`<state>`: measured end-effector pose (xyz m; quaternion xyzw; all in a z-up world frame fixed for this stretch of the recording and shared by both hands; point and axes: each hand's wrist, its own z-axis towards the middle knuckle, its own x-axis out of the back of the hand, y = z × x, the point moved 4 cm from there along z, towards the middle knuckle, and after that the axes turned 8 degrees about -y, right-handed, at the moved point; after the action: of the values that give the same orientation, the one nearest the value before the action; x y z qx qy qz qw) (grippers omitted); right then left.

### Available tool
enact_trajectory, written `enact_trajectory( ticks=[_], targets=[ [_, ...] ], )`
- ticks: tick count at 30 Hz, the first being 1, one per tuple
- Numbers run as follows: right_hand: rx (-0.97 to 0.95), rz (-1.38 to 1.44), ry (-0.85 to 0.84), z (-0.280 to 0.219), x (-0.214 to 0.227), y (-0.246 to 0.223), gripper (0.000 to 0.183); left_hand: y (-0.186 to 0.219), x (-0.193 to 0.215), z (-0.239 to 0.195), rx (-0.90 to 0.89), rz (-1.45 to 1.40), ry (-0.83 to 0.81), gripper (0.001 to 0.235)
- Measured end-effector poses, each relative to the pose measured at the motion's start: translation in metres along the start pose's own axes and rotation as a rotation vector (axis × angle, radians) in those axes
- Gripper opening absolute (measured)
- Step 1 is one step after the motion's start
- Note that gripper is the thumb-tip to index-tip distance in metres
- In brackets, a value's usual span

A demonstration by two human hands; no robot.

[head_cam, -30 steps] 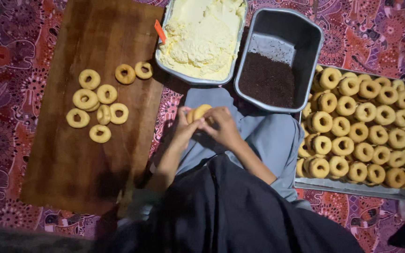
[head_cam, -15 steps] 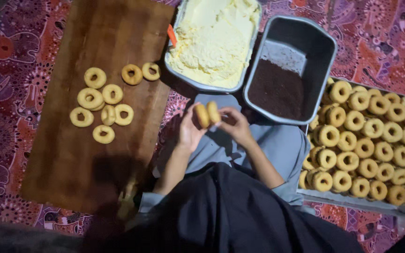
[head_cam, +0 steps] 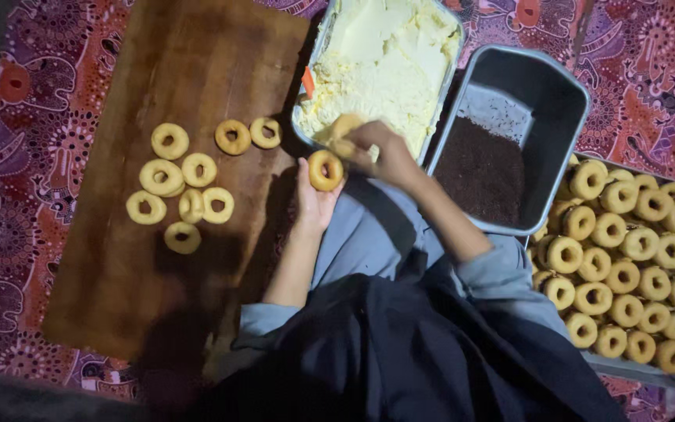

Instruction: The person sits on a patterned rug and repeatedly picks up ring-shaped donuts from a wooden board. They dip each donut into a tray of white cream, then into a tray of dark crumbs, and place the finished donuts onto a metal tray.

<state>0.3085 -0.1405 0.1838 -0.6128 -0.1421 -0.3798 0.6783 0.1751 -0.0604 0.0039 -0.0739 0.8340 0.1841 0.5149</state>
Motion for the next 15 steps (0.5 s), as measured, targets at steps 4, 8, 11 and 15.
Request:
enact_trajectory(
  ticks=[4, 8, 11, 15],
  targets=[
    [0.099, -0.009, -0.038, -0.006, -0.01, -0.007, 0.032, -0.003, 0.007, 0.005, -0.062, -0.056, -0.08, 0.055],
    [-0.174, -0.238, 0.063, 0.009, 0.013, 0.033, 0.033, -0.008, 0.01, -0.001, -0.091, -0.036, -0.133, 0.048],
    [-0.138, -0.046, 0.002, 0.006, 0.006, 0.031, 0.031, -0.003, 0.004, -0.001, -0.114, -0.098, -0.187, 0.041],
    [0.162, 0.024, -0.153, -0.017, -0.018, -0.001, 0.036, -0.006, 0.011, -0.001, -0.071, -0.032, -0.041, 0.055]
  ],
)
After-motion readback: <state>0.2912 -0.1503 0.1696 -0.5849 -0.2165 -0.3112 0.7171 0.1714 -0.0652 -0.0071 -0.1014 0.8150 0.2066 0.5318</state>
